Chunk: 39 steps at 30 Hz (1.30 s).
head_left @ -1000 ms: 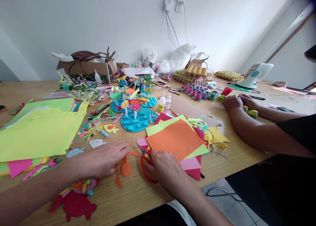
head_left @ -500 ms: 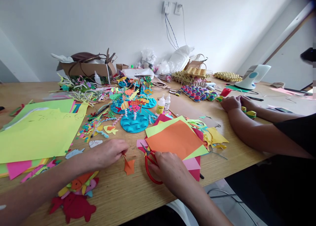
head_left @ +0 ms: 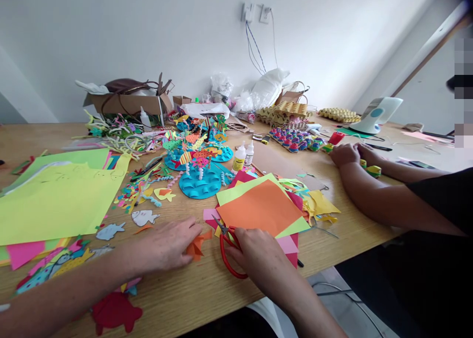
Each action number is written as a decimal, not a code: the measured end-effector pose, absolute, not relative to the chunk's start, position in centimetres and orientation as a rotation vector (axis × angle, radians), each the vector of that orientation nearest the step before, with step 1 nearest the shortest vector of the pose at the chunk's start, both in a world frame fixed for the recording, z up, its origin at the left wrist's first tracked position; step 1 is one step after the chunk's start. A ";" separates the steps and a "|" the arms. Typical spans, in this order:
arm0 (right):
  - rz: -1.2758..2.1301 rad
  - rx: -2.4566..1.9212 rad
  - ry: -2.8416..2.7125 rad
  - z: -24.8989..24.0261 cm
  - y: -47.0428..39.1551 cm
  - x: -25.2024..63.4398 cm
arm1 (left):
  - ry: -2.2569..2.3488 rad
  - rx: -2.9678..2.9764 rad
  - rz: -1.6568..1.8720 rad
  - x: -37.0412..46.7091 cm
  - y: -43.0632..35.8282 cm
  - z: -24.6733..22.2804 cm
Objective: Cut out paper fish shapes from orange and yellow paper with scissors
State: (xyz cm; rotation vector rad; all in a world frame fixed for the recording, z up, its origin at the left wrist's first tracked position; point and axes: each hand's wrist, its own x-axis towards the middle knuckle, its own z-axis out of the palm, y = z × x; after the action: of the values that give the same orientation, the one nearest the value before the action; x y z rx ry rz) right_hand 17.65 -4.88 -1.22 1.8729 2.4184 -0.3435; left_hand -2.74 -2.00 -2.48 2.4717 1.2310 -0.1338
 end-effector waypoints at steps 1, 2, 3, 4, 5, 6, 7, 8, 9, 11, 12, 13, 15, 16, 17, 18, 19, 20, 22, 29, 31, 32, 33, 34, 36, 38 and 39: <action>-0.347 1.872 2.423 -1.2 -4.9 17.6 | 1.233 2.476 -0.108 -2.4 -2.1 -2.6; -0.349 1.872 2.425 -1.2 -4.8 17.6 | 1.229 2.480 -0.086 -2.2 -2.2 -2.7; -0.347 1.874 2.423 -1.2 -4.8 17.6 | 1.224 2.481 -0.071 -1.9 -2.3 -3.0; -0.342 1.878 2.420 -1.2 -4.8 17.5 | 1.215 2.480 -0.060 -1.7 -2.4 -3.2; -0.337 1.884 2.414 -1.1 -4.8 17.5 | 1.208 2.479 -0.042 -1.5 -2.5 -3.5; -0.335 1.890 2.410 -1.1 -4.7 17.5 | 1.199 2.476 -0.018 -1.3 -2.6 -3.7; -0.334 1.897 2.407 -1.1 -4.7 17.5 | 1.190 2.474 0.009 -1.3 -2.7 -4.0; -0.332 1.903 2.406 -1.0 -4.6 17.6 | 1.180 2.470 0.037 -1.2 -2.7 -4.2; -0.328 1.911 2.404 -1.0 -4.6 17.6 | 1.170 2.466 0.061 -1.3 -2.6 -4.3; -0.314 1.928 2.399 -1.0 -4.4 17.5 | 1.162 2.459 0.101 -1.8 -2.1 -4.3; -0.306 1.933 2.398 -1.0 -4.4 17.5 | 1.166 2.456 0.115 -2.2 -1.7 -4.0; -0.298 1.934 2.400 -1.1 -4.3 17.4 | 1.181 2.452 0.135 -2.7 -1.2 -3.5; -0.286 1.906 2.433 -1.2 -4.3 17.2 | 1.229 2.439 0.182 -3.9 -0.2 -2.1; -0.282 1.875 2.460 -1.3 -4.3 17.0 | 1.251 2.421 0.204 -4.5 0.3 -1.2; -0.278 1.835 2.488 -1.4 -4.3 16.7 | 1.279 2.380 0.228 -5.1 0.7 -0.4; -0.277 1.792 2.512 -1.5 -4.3 16.3 | 1.316 2.245 0.299 -5.6 1.0 0.3; -0.277 1.752 2.530 -1.5 -4.4 16.0 | 1.338 2.115 0.350 -6.0 1.3 0.8; -0.282 1.711 2.546 -1.5 -4.4 15.6 | 1.345 2.012 0.393 -6.2 1.5 1.1; -0.297 1.626 2.588 -1.5 -4.4 14.7 | 1.333 1.864 0.462 -6.3 1.8 1.3; -0.301 1.412 2.702 -1.5 -4.3 13.0 | 1.260 1.842 0.464 -4.7 2.2 0.5; -0.294 1.405 2.708 -1.5 -4.3 12.9 | 1.242 1.840 0.459 -4.4 2.4 0.3; -0.289 1.416 2.710 -1.4 -4.3 13.0 | 1.237 1.830 0.457 -4.2 2.4 0.2; -0.286 1.431 2.712 -1.2 -4.2 13.1 | 1.237 1.813 0.459 -4.1 2.5 0.1; -0.277 1.450 2.714 -1.0 -4.0 13.4 | 1.238 1.792 0.464 -4.1 2.6 0.0; -0.290 1.517 2.728 -0.3 -3.5 14.4 | 1.239 1.760 0.473 -3.9 2.8 -0.1; -0.403 1.727 2.756 0.4 -2.7 15.7 | 1.237 1.753 0.483 -3.7 2.9 -0.1; -0.500 1.895 2.786 0.6 -2.2 16.4 | 1.232 1.763 0.483 -3.5 3.0 -0.1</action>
State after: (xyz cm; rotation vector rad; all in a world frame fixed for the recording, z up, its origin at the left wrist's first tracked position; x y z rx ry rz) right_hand 16.39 -2.18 0.64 1.8945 2.7862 -0.5002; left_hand -3.50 2.99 -0.09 1.7635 1.2318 0.4829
